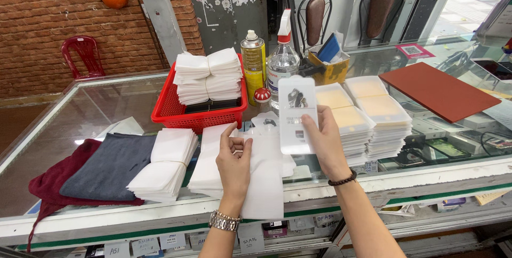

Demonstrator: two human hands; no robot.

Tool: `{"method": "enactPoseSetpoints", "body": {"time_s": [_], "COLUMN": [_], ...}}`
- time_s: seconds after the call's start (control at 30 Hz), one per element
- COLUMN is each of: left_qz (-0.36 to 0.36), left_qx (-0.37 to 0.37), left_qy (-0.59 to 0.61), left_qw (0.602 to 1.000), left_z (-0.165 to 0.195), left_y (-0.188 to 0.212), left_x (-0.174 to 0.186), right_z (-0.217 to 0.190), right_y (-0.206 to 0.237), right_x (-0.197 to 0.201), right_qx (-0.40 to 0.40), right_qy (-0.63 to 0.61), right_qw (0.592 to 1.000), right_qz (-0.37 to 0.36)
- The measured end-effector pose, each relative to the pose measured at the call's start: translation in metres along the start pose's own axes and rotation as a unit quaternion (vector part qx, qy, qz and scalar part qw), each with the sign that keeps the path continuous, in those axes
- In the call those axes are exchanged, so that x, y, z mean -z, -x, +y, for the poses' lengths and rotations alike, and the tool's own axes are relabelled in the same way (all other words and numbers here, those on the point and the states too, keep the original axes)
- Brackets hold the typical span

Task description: The person wipes packaged phone cable boxes with a red cloth and places them on the glass display shelf. They then stack white paper sleeves on the counter, place a printed card into a sleeve, and set a smartphone on top of the stacked sleeves.

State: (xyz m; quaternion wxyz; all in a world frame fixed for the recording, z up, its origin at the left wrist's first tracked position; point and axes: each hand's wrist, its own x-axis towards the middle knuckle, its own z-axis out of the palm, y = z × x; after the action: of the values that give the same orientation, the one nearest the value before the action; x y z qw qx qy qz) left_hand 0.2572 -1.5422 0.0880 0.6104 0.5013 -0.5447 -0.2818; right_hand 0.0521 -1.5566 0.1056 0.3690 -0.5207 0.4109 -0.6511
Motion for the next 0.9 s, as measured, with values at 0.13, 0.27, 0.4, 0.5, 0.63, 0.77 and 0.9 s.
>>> {"method": "enactPoseSetpoints", "body": {"time_s": [0.13,0.27,0.4,0.5,0.63,0.77,0.9], "left_qz": [0.011,-0.002,-0.092,-0.153,-0.180,-0.174,-0.163], "left_qx": [-0.015,0.003,0.154,0.147,0.100,0.098,0.085], "left_qy": [0.063,0.146,0.204,0.162,0.158,0.131,0.098], "left_qw": [0.998,0.989,0.962,0.964,0.966,0.971,0.978], "left_z": [-0.002,-0.014,-0.019,-0.015,-0.004,0.003,0.003], "left_y": [0.001,-0.002,0.002,0.012,0.022,0.028,0.032], "left_x": [-0.003,-0.005,-0.001,0.008,0.011,0.010,0.011], "right_z": [-0.004,0.001,0.000,-0.008,-0.020,-0.022,-0.015], "right_y": [0.016,0.017,0.014,0.009,0.003,0.007,0.014], "right_x": [-0.002,-0.004,-0.006,-0.007,-0.010,-0.018,-0.024], "right_qx": [-0.123,-0.158,-0.114,-0.046,0.022,-0.007,-0.018], "right_qy": [-0.014,0.007,0.023,-0.009,-0.194,-0.268,-0.259], "right_qw": [0.992,0.985,0.990,0.999,0.981,0.963,0.965], "right_qz": [-0.034,-0.065,-0.076,-0.024,0.019,-0.027,-0.025]}}
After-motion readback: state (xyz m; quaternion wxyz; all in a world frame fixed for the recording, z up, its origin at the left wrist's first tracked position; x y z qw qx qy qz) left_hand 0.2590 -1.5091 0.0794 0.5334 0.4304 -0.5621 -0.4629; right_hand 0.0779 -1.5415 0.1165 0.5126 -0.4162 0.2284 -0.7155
